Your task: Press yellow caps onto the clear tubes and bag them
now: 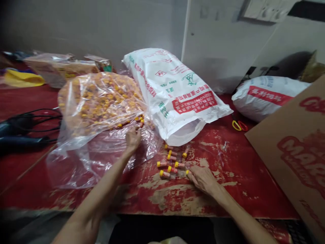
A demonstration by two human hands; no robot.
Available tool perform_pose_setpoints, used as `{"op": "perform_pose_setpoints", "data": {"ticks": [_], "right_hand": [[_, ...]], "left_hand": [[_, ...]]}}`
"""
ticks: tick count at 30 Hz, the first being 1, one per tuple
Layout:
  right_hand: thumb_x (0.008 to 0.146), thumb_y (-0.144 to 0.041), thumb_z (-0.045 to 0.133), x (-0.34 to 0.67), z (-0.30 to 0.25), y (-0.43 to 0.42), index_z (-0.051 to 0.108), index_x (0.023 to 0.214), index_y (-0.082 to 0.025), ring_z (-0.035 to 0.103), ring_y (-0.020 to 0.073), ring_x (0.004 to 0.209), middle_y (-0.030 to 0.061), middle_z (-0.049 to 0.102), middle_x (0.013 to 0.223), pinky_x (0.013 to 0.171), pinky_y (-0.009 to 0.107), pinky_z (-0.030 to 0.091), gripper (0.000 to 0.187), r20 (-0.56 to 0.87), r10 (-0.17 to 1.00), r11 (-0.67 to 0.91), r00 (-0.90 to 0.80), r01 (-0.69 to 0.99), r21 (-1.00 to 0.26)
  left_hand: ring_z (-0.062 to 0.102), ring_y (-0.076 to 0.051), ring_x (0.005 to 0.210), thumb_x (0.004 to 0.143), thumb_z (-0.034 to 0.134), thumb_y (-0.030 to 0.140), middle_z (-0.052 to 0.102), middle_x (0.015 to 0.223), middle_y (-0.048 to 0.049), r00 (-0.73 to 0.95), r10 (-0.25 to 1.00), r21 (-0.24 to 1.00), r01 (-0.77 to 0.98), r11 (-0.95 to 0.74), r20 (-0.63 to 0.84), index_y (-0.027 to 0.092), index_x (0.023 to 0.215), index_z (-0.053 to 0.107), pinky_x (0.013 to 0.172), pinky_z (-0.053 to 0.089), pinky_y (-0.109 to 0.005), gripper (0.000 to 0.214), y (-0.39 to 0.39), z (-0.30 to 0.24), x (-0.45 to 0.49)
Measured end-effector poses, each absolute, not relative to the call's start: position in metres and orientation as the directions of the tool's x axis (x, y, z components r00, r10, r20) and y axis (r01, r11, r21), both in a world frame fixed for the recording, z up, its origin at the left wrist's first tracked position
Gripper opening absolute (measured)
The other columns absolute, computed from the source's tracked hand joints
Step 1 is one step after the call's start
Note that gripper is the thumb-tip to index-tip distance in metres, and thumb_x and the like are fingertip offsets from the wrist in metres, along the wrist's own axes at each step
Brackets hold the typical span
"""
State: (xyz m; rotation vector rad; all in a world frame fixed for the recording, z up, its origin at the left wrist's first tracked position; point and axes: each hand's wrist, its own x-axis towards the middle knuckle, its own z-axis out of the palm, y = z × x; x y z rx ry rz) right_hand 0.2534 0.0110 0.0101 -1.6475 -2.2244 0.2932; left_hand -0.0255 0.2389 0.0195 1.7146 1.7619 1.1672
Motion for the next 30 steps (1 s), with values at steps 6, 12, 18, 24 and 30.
{"op": "perform_pose_setpoints", "data": {"ticks": [6,12,18,24,30], "right_hand": [[0.089,-0.024,0.043,0.261,0.008,0.038,0.063,0.11,-0.021,0.059,0.0241,0.091,0.0106,0.067,0.101,0.081,0.04,0.047,0.029,0.29,0.928,0.296,-0.232,0.934,-0.2],[0.093,-0.022,0.037,0.285,0.035,0.146,0.065,0.103,-0.011,0.057,0.0207,0.094,0.0129,0.066,0.099,0.085,0.032,0.045,0.032,0.256,0.96,-0.064,0.117,0.977,-0.206],[0.088,-0.014,0.043,0.29,0.025,0.251,0.059,0.116,-0.005,0.046,0.0308,0.116,0.0215,0.057,0.122,0.097,0.044,0.034,0.033,0.122,0.955,-0.247,0.271,0.952,-0.183],[0.09,-0.02,0.044,0.282,0.034,0.217,0.053,0.125,-0.005,0.045,0.0344,0.118,0.0241,0.052,0.128,0.096,0.048,0.035,0.039,0.129,0.952,-0.251,0.278,0.948,-0.197],[0.095,-0.033,0.042,0.244,0.051,0.06,0.06,0.115,-0.02,0.061,0.0173,0.093,0.0064,0.066,0.106,0.082,0.031,0.05,0.03,0.136,0.987,0.146,-0.089,0.858,-0.493]], "left_hand": [[0.052,-0.036,0.11,0.073,0.053,0.014,0.063,0.1,-0.0214,-0.052,0.96,0.706,0.689,-0.165,0.275,0.014,0.08,0.059,0.094,0.037,-0.045,0.009,0.308,0.018,-0.023],[0.057,-0.034,0.104,0.068,0.055,0.014,0.066,0.098,-0.0181,-0.078,0.977,0.738,0.667,-0.098,0.2,0.014,0.083,0.062,0.09,0.041,-0.042,0.017,0.323,0.013,-0.027],[0.063,-0.021,0.07,0.069,0.052,0.017,0.061,0.068,-0.003,-0.197,0.98,0.891,0.444,0.092,-0.003,0.015,0.093,0.059,0.07,0.053,-0.037,0.026,0.275,0.009,-0.049],[0.065,-0.015,0.062,0.059,0.073,0.016,0.062,0.062,0.0029,-0.128,0.947,0.868,-0.451,0.209,-0.295,0.017,0.077,0.055,0.07,0.056,-0.036,0.025,0.184,0.021,-0.057],[0.066,-0.012,0.066,0.057,0.082,0.02,0.066,0.072,0.0023,-0.026,0.926,0.716,-0.643,0.272,-0.376,0.017,0.081,0.061,0.071,0.055,-0.03,0.032,0.099,0.033,-0.008]]}}
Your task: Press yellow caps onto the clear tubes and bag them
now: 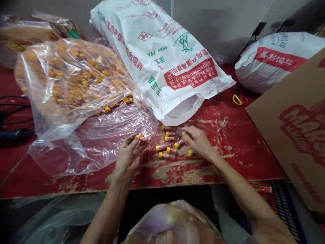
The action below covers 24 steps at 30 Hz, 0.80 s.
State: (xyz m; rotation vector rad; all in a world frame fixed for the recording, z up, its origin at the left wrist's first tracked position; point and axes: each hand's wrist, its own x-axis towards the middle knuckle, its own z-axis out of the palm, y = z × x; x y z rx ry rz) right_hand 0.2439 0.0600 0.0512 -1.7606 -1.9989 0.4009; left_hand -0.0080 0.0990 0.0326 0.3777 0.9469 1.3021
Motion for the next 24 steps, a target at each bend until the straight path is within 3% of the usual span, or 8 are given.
{"op": "perform_pose_setpoints", "data": {"ticks": [1,4,11,14,18,21,22,24], "right_hand": [[0.094,-0.033,0.044,0.232,0.049,0.035,0.061,0.113,-0.02,0.061,0.0178,0.094,0.0066,0.066,0.105,0.082,0.032,0.05,0.028,0.182,0.973,0.224,-0.144,0.788,-0.574],[0.093,-0.027,0.045,0.197,0.033,-0.016,0.057,0.119,-0.02,0.059,0.0194,0.103,0.0092,0.064,0.11,0.088,0.035,0.049,0.029,0.301,0.945,0.3,-0.124,0.693,-0.656],[0.091,-0.027,0.047,0.179,0.009,-0.056,0.058,0.108,-0.019,0.062,0.0176,0.089,0.0083,0.066,0.099,0.079,0.031,0.051,0.022,0.283,0.957,0.187,0.07,0.597,-0.78],[0.09,-0.032,0.05,0.186,0.006,-0.068,0.062,0.1,-0.019,0.062,0.0162,0.084,0.0059,0.067,0.093,0.075,0.028,0.05,0.02,0.162,0.972,0.056,0.173,0.494,-0.867],[0.086,-0.045,0.052,0.208,0.002,-0.076,0.063,0.081,-0.016,0.059,0.0138,0.064,0.0026,0.065,0.073,0.058,0.023,0.046,0.032,-0.129,0.956,-0.211,0.263,0.31,-0.927],[0.087,-0.046,0.046,0.234,0.01,-0.073,0.064,0.077,-0.015,0.059,0.0142,0.062,0.0029,0.065,0.069,0.057,0.023,0.043,0.038,-0.221,0.96,-0.278,0.173,0.473,-0.836],[0.088,-0.044,0.045,0.243,0.015,-0.071,0.064,0.077,-0.015,0.06,0.0151,0.064,0.004,0.066,0.07,0.058,0.023,0.042,0.037,-0.233,0.96,-0.278,0.155,0.616,-0.737],[0.089,-0.039,0.045,0.258,0.028,-0.064,0.065,0.075,-0.015,0.063,0.0184,0.068,0.0082,0.068,0.072,0.059,0.025,0.04,0.035,-0.28,0.949,-0.253,0.147,0.884,-0.393]], "left_hand": [[0.065,-0.011,0.066,0.057,0.082,0.021,0.066,0.073,0.0025,-0.006,0.926,0.705,-0.65,0.283,-0.377,0.017,0.081,0.062,0.071,0.054,-0.028,0.032,0.084,0.033,0.004],[0.063,-0.01,0.069,0.059,0.082,0.025,0.068,0.079,0.0012,0.073,0.926,0.718,-0.61,0.336,-0.371,0.017,0.083,0.066,0.072,0.052,-0.026,0.029,0.039,0.026,0.036],[0.063,-0.017,0.088,0.078,0.066,0.04,0.071,0.095,-0.0046,0.179,0.934,0.904,-0.25,0.347,-0.309,0.018,0.096,0.072,0.082,0.049,-0.028,0.03,-0.031,0.016,0.053],[0.064,-0.02,0.091,0.086,0.055,0.042,0.071,0.101,-0.0068,0.326,0.911,0.945,-0.122,0.304,-0.251,0.017,0.107,0.07,0.085,0.049,-0.031,0.035,-0.041,0.021,0.055],[0.065,-0.021,0.09,0.088,0.052,0.036,0.072,0.095,-0.0063,0.49,0.855,0.982,0.013,0.188,-0.17,0.018,0.107,0.071,0.084,0.05,-0.032,0.032,-0.038,0.013,0.066],[0.065,-0.021,0.084,0.085,0.053,0.03,0.072,0.088,-0.0059,0.561,0.82,0.992,0.11,0.063,-0.114,0.019,0.098,0.074,0.082,0.051,-0.033,0.026,-0.028,0.001,0.074],[0.065,-0.021,0.085,0.084,0.055,0.028,0.072,0.089,-0.0061,0.545,0.833,0.991,0.126,0.035,-0.099,0.02,0.098,0.074,0.083,0.05,-0.033,0.025,-0.025,-0.003,0.075],[0.064,-0.022,0.086,0.081,0.059,0.026,0.072,0.091,-0.0065,0.459,0.883,0.992,0.117,0.048,-0.096,0.021,0.099,0.073,0.083,0.05,-0.034,0.024,-0.02,-0.006,0.076]]}}
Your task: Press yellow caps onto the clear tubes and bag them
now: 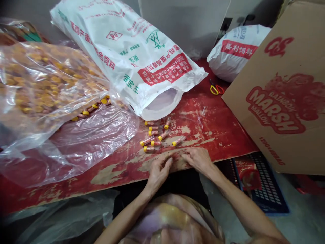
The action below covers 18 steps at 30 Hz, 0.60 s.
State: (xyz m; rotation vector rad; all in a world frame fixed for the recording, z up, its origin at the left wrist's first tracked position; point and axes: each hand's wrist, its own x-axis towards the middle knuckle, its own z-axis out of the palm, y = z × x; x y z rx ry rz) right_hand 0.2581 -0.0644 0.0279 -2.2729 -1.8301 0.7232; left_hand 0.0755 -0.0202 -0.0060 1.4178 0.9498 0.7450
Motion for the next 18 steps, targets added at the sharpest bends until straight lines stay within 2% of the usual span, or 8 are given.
{"op": "perform_pose_setpoints", "data": {"ticks": [2,3,5,9,14,16,18], "right_hand": [[0.09,-0.035,0.044,0.266,0.038,-0.057,0.066,0.075,-0.014,0.065,0.0222,0.072,0.0131,0.07,0.076,0.059,0.027,0.039,0.034,-0.344,0.928,-0.173,0.144,0.983,-0.054],[0.091,-0.033,0.043,0.267,0.04,-0.054,0.066,0.077,-0.014,0.066,0.0234,0.073,0.0148,0.07,0.078,0.059,0.028,0.039,0.033,-0.373,0.919,-0.12,0.127,0.992,0.042],[0.092,-0.028,0.041,0.265,0.041,-0.049,0.067,0.084,-0.013,0.067,0.0237,0.076,0.016,0.071,0.083,0.059,0.027,0.039,0.031,-0.417,0.906,-0.035,0.076,0.994,0.106],[0.092,-0.027,0.04,0.258,0.037,-0.046,0.066,0.093,-0.014,0.068,0.0238,0.079,0.0156,0.07,0.089,0.06,0.026,0.041,0.029,-0.475,0.879,0.008,0.047,0.994,0.113],[0.095,-0.03,0.037,0.266,0.035,-0.043,0.066,0.095,-0.012,0.068,0.0265,0.082,0.0173,0.07,0.096,0.062,0.028,0.044,0.035,-0.496,0.865,-0.016,0.078,0.992,0.127],[0.095,-0.032,0.037,0.269,0.032,-0.047,0.066,0.091,-0.012,0.068,0.0252,0.079,0.0163,0.07,0.09,0.062,0.029,0.044,0.036,-0.452,0.89,-0.025,0.055,0.997,0.073],[0.095,-0.033,0.038,0.265,0.026,-0.053,0.065,0.086,-0.013,0.066,0.0214,0.074,0.0125,0.069,0.082,0.063,0.028,0.045,0.035,-0.334,0.942,-0.03,-0.001,0.996,-0.087]], "left_hand": [[0.064,-0.021,0.081,0.078,0.063,0.027,0.071,0.087,-0.0068,0.383,0.91,0.987,0.057,0.15,-0.16,0.022,0.097,0.073,0.077,0.051,-0.032,0.022,-0.019,-0.006,0.073],[0.063,-0.02,0.076,0.077,0.065,0.028,0.071,0.084,-0.0067,0.366,0.907,0.975,0.016,0.219,-0.21,0.021,0.095,0.074,0.071,0.051,-0.03,0.021,-0.018,-0.005,0.072],[0.06,-0.016,0.065,0.075,0.068,0.03,0.069,0.079,-0.0063,0.349,0.886,0.933,-0.075,0.351,-0.306,0.019,0.093,0.073,0.059,0.048,-0.025,0.021,-0.019,-0.002,0.069],[0.055,-0.011,0.055,0.074,0.07,0.035,0.066,0.076,-0.0044,0.316,0.85,0.848,-0.197,0.493,-0.421,0.016,0.094,0.069,0.05,0.043,-0.02,0.028,-0.015,0.002,0.068],[0.057,-0.011,0.059,0.076,0.068,0.043,0.065,0.079,-0.0038,0.353,0.816,0.812,-0.207,0.546,-0.458,0.017,0.096,0.064,0.052,0.045,-0.021,0.033,-0.01,0.005,0.07],[0.059,-0.011,0.061,0.075,0.069,0.042,0.064,0.079,-0.0034,0.379,0.795,0.777,-0.244,0.581,-0.475,0.016,0.096,0.063,0.055,0.047,-0.022,0.034,-0.013,0.007,0.068],[0.061,-0.012,0.065,0.073,0.072,0.04,0.064,0.083,-0.0044,0.404,0.762,0.711,-0.305,0.634,-0.506,0.015,0.096,0.062,0.061,0.05,-0.024,0.035,-0.019,0.01,0.066]]}}
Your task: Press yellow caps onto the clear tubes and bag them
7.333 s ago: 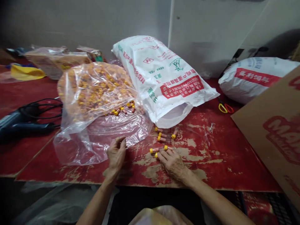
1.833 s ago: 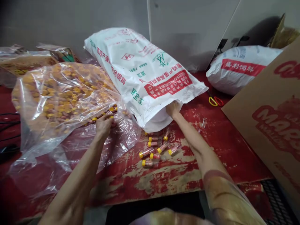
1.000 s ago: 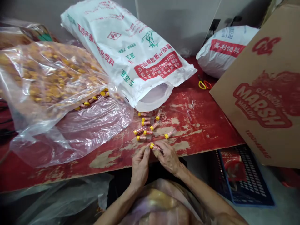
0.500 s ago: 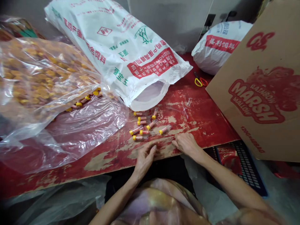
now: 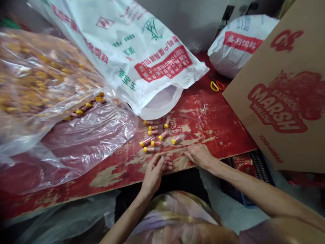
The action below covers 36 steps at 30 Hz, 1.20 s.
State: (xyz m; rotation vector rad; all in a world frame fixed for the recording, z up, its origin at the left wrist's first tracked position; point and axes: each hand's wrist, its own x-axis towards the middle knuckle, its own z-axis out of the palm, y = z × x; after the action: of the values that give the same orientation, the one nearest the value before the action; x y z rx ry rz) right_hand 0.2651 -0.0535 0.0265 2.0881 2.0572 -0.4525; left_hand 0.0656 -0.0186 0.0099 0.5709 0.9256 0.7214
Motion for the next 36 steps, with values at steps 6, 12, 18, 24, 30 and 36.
{"op": "perform_pose_setpoints", "data": {"ticks": [6,12,18,24,30,36], "right_hand": [[0.096,-0.028,0.034,0.211,0.02,-0.072,0.055,0.118,-0.018,0.059,0.0174,0.093,0.0092,0.062,0.105,0.077,0.029,0.049,0.032,0.175,0.966,0.257,-0.192,0.81,-0.527],[0.088,-0.022,0.045,0.247,0.018,-0.028,0.056,0.123,-0.014,0.047,0.0301,0.113,0.0176,0.053,0.125,0.089,0.045,0.04,0.037,0.152,0.971,0.201,-0.183,0.974,-0.109],[0.096,-0.034,0.037,0.277,0.027,-0.008,0.062,0.111,-0.016,0.062,0.0208,0.087,0.0119,0.068,0.102,0.071,0.029,0.041,0.035,-0.177,0.944,0.269,-0.28,0.96,-0.082],[0.091,-0.029,0.04,0.257,0.052,-0.005,0.068,0.08,-0.013,0.068,0.0234,0.071,0.0168,0.071,0.078,0.054,0.026,0.03,0.035,-0.551,0.821,0.273,-0.15,0.951,0.147],[0.088,-0.027,0.045,0.25,0.046,0.009,0.068,0.078,-0.011,0.067,0.0248,0.068,0.0185,0.07,0.073,0.053,0.027,0.032,0.03,-0.552,0.83,0.201,-0.084,0.967,0.155],[0.094,-0.033,0.036,0.232,0.04,-0.009,0.065,0.085,-0.015,0.064,0.0202,0.066,0.0116,0.07,0.077,0.055,0.028,0.038,0.035,-0.325,0.941,0.093,-0.097,0.995,-0.026]], "left_hand": [[0.063,-0.014,0.079,0.07,0.077,0.03,0.066,0.088,-0.0053,0.491,0.677,0.436,-0.522,0.733,-0.548,0.015,0.093,0.062,0.073,0.052,-0.028,0.031,-0.036,0.012,0.059],[0.062,-0.015,0.065,0.07,0.074,0.026,0.065,0.073,-0.0026,0.43,0.686,0.405,-0.578,0.708,-0.587,0.015,0.09,0.061,0.07,0.053,-0.034,0.027,-0.033,0.011,0.048],[0.061,-0.015,0.066,0.075,0.066,0.026,0.065,0.084,-0.0058,0.488,0.683,0.355,-0.604,0.714,-0.543,0.014,0.103,0.059,0.065,0.051,-0.031,0.031,-0.035,0.01,0.037],[0.062,-0.018,0.066,0.087,0.051,0.043,0.064,0.082,-0.0102,0.503,0.663,0.293,-0.628,0.721,-0.554,0.01,0.104,0.061,0.061,0.05,-0.03,0.038,-0.03,0.008,0.037],[0.061,-0.016,0.064,0.085,0.055,0.046,0.064,0.08,-0.0085,0.503,0.658,0.272,-0.639,0.719,-0.56,0.011,0.102,0.061,0.06,0.049,-0.028,0.039,-0.026,0.011,0.041],[0.061,-0.016,0.069,0.081,0.061,0.047,0.064,0.085,-0.0065,0.468,0.694,0.296,-0.668,0.683,-0.547,0.015,0.103,0.059,0.065,0.05,-0.029,0.038,-0.032,0.014,0.037]]}}
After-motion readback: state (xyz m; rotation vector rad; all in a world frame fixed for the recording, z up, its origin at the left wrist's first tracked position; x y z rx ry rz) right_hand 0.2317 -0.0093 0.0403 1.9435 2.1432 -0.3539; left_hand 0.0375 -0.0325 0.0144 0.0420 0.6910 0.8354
